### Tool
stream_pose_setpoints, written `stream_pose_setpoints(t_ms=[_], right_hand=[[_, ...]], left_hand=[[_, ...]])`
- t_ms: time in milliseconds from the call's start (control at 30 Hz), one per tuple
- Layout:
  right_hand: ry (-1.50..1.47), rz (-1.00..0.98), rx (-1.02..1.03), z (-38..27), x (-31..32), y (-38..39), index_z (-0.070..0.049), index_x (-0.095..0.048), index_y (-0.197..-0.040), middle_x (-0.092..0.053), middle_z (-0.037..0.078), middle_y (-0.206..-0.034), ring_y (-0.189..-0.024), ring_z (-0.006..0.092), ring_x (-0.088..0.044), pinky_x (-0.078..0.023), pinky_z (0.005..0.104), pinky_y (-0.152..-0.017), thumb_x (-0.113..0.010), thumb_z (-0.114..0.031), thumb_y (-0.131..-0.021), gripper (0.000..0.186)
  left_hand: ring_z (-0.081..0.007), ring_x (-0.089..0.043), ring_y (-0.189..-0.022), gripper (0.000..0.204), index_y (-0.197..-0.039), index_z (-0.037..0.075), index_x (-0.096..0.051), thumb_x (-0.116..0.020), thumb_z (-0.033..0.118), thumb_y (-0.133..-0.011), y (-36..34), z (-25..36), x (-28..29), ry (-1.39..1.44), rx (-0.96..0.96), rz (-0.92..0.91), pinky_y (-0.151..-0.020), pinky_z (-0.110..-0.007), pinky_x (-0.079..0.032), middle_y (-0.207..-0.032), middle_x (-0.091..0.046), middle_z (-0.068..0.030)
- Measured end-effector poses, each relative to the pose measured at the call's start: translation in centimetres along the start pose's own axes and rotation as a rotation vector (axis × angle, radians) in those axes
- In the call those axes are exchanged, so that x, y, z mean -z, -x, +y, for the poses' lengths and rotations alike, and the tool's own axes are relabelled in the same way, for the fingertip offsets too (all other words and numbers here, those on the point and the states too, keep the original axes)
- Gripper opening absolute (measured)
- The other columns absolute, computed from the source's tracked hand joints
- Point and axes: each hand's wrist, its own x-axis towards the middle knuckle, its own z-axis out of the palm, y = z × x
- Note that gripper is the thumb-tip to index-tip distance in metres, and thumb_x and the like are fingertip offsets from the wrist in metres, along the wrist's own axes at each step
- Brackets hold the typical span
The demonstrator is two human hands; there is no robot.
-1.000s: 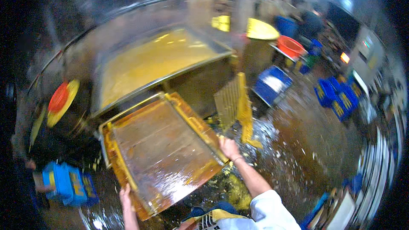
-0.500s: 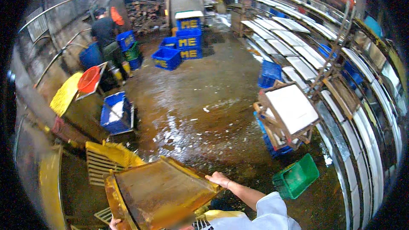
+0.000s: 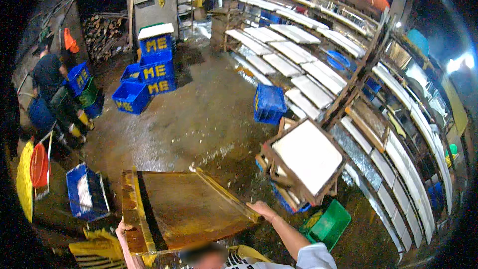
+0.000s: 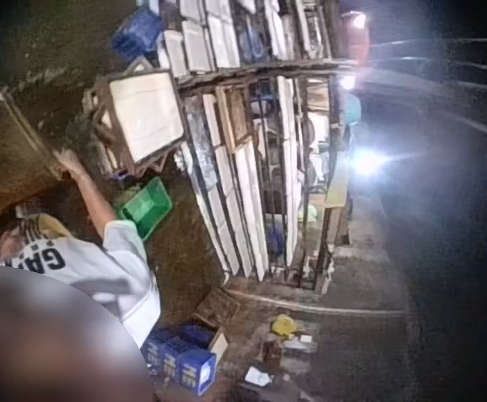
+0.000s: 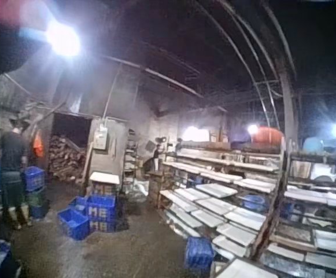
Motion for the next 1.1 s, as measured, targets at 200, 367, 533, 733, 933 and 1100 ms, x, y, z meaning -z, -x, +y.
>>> stream_pose_setpoints(t_ms=[200, 367, 533, 733, 933, 1100], right_hand=[[-0.181, 0.149, -0.210, -2.3, 7.3, -10.2, 0.000, -0.067, -0.078, -0.062, 0.004, -0.077, -0.071, 0.0168, -0.051, -0.039, 0.0348, -0.063, -0.065, -0.038, -0.092, 0.040], [-0.701, 0.279, -0.265, -1.4, 11.4, -18.0, -0.006, -0.064, -0.105, -0.064, 0.003, -0.101, -0.092, 0.0138, -0.059, -0.046, 0.0298, -0.078, -0.061, -0.021, -0.096, 0.018], [-0.625, 0.415, -0.128, -8.6, 14.6, -30.8, -0.008, -0.060, -0.119, -0.060, 0.002, -0.114, -0.109, 0.0143, -0.057, -0.046, 0.0304, -0.093, -0.056, -0.010, -0.098, 0.022], [-0.739, 0.304, 0.185, -8.7, 22.6, -47.9, -0.004, -0.048, -0.139, -0.051, 0.011, -0.123, -0.123, 0.0267, -0.046, -0.034, 0.0363, -0.106, -0.052, 0.001, -0.087, 0.053], [0.208, 0.258, 0.427, -19.5, 32.0, -66.6, -0.006, -0.034, -0.151, -0.030, 0.021, -0.154, -0.146, 0.0378, -0.022, -0.021, 0.0420, -0.119, -0.054, 0.003, -0.078, 0.076], [0.034, 0.211, 0.478, -28.7, 37.1, -84.3, -0.002, -0.043, -0.143, -0.044, 0.021, -0.141, -0.132, 0.0363, -0.040, -0.034, 0.0415, -0.109, -0.066, -0.016, -0.084, 0.065]], left_hand=[[-0.0254, -0.065, -0.088, 0.053, -0.119, 0.001, -0.059, -0.054, 0.013, -0.068, -22.2, 2.2, -13.6, -0.121, 0.130, -0.102, -0.078, -0.038, -0.054, -0.101, -0.067, -0.0097], [-0.0225, -0.066, -0.083, 0.031, -0.102, 0.000, -0.066, -0.057, 0.006, -0.073, -40.9, 0.9, -21.9, -0.390, 0.198, -0.136, -0.079, -0.035, -0.055, -0.096, -0.065, -0.0113], [-0.0231, -0.065, -0.082, 0.056, -0.121, 0.000, -0.055, -0.056, 0.009, -0.066, -56.1, 1.8, -36.0, -0.395, 0.221, -0.288, -0.077, -0.035, -0.054, -0.098, -0.065, -0.0104], [-0.0253, -0.066, -0.084, 0.062, -0.126, -0.001, -0.053, -0.054, 0.013, -0.066, -73.5, 3.2, -48.2, -0.390, 0.251, -0.327, -0.078, -0.036, -0.055, -0.103, -0.066, -0.0132], [-0.0250, -0.068, -0.086, 0.073, -0.136, -0.002, -0.048, -0.053, 0.011, -0.064, -94.1, 6.2, -54.1, -0.413, 0.112, -0.410, -0.080, -0.036, -0.057, -0.107, -0.067, -0.0134], [-0.0237, -0.067, -0.094, 0.077, -0.139, -0.002, -0.046, -0.053, 0.005, -0.063, -114.0, 7.6, -57.6, -0.654, -0.082, -0.434, -0.083, -0.036, -0.056, -0.113, -0.066, -0.0127]])
